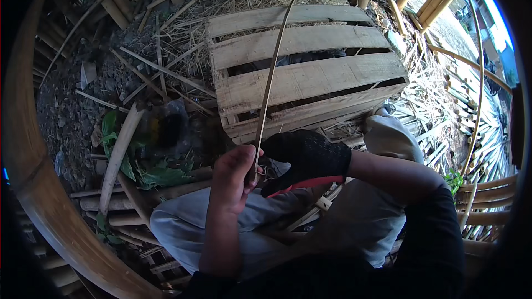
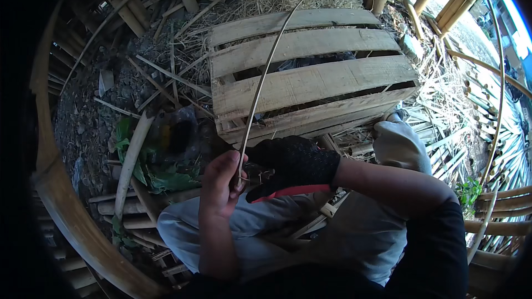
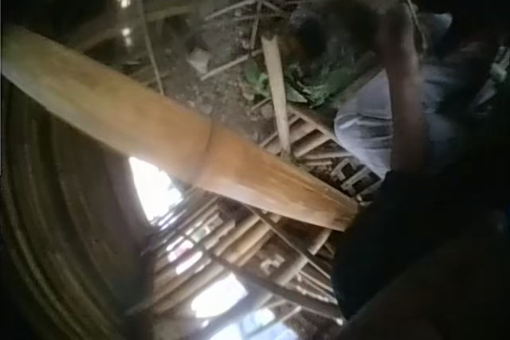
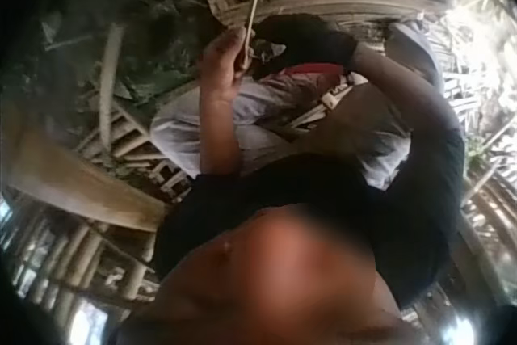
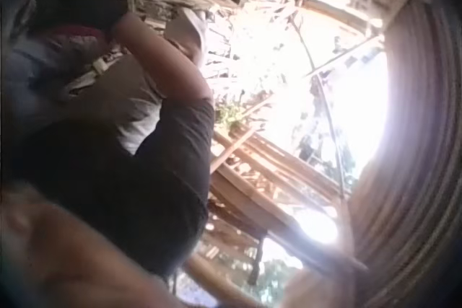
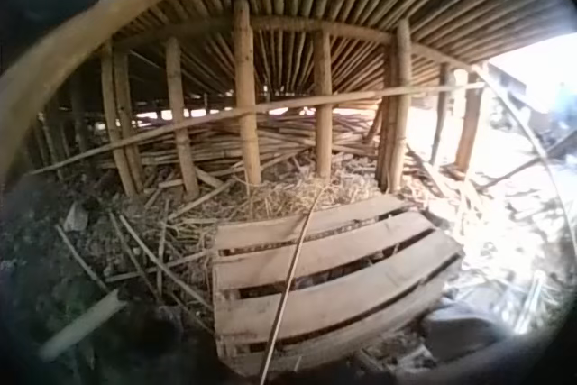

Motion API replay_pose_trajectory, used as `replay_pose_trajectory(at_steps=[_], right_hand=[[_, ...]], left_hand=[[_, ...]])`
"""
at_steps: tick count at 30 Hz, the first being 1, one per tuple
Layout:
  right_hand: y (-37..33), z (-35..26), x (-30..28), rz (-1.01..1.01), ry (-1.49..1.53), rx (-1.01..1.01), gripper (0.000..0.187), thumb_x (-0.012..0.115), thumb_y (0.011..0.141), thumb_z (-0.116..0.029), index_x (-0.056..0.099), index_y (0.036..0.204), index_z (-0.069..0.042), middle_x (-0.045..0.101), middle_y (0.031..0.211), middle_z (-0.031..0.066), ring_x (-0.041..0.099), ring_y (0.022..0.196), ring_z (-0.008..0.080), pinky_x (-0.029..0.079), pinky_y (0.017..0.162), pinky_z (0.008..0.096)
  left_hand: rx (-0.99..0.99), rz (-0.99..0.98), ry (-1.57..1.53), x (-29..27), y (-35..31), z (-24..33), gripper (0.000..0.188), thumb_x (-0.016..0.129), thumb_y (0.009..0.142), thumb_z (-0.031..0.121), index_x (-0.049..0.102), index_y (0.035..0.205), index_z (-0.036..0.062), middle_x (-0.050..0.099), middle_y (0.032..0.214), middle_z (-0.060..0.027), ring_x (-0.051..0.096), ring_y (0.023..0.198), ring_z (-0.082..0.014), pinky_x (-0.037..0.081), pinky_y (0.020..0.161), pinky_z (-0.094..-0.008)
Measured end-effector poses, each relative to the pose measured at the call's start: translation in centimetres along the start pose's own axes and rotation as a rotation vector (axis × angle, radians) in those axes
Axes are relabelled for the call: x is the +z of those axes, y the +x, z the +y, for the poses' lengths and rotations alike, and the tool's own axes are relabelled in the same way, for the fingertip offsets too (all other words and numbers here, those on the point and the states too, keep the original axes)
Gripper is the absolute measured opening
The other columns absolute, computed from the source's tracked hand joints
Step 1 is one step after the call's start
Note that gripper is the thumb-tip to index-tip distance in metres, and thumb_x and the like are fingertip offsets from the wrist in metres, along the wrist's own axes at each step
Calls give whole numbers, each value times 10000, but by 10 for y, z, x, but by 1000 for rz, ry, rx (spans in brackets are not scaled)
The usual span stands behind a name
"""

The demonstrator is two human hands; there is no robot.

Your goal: The person sits on the ground and uses a knife to split a bamboo pole into thin strips. They hold the bamboo with one hand and guide the knife with the other, repeatedly splitting the pole and setting the strips aside.

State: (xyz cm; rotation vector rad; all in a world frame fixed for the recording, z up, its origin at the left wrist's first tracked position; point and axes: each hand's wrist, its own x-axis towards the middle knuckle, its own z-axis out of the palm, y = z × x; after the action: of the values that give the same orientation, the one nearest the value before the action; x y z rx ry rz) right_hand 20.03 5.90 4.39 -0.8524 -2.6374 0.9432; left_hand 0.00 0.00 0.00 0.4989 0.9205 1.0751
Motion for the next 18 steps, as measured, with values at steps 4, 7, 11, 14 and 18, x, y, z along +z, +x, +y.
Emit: replay_pose_trajectory(at_steps=[4, 7, 11, 14, 18], right_hand=[[-11, 21, 9, -101, 12, -74, 444, 671, 863, -364, 638, 1192, -69, 670, 1046, 153, 659, 967, 324, 527, 806, 385], [-10, 21, 6, -180, 5, -186, 367, 658, 861, -286, 649, 1162, -76, 676, 1008, 138, 661, 925, 319, 533, 765, 391], [-4, 12, -9, -274, 26, -510, 306, 634, 870, -255, 671, 1127, -94, 681, 990, 133, 652, 892, 322, 532, 748, 396], [-17, 30, 8, -383, 163, -514, 316, 617, 893, -258, 652, 1157, -89, 681, 1004, 136, 646, 913, 326, 533, 750, 397], [-9, 19, -16, -790, 112, -393, 345, 565, 948, -264, 604, 1230, -69, 675, 1069, 138, 654, 931, 294, 531, 779, 370]], left_hand=[[68, 92, 90, 17, 0, -7, 195, 647, 935, 247, 646, 975, 57, 624, 672, -15, 498, 461, -43, 326, 393, -191], [102, 134, 117, 12, 2, -3, 183, 651, 934, 243, 656, 966, 62, 646, 745, -10, 519, 530, -33, 352, 434, -193], [128, 112, 126, 0, 4, -2, 174, 650, 934, 228, 664, 952, 55, 668, 832, -3, 528, 581, -24, 374, 471, -201], [137, 172, 53, 5, 8, 4, 207, 655, 929, 241, 650, 966, 38, 587, 680, 4, 454, 505, -32, 319, 444, -187], [138, 159, 57, -8, 6, 7, 224, 649, 933, 245, 646, 972, 24, 561, 657, 14, 399, 479, -28, 287, 441, -192]])
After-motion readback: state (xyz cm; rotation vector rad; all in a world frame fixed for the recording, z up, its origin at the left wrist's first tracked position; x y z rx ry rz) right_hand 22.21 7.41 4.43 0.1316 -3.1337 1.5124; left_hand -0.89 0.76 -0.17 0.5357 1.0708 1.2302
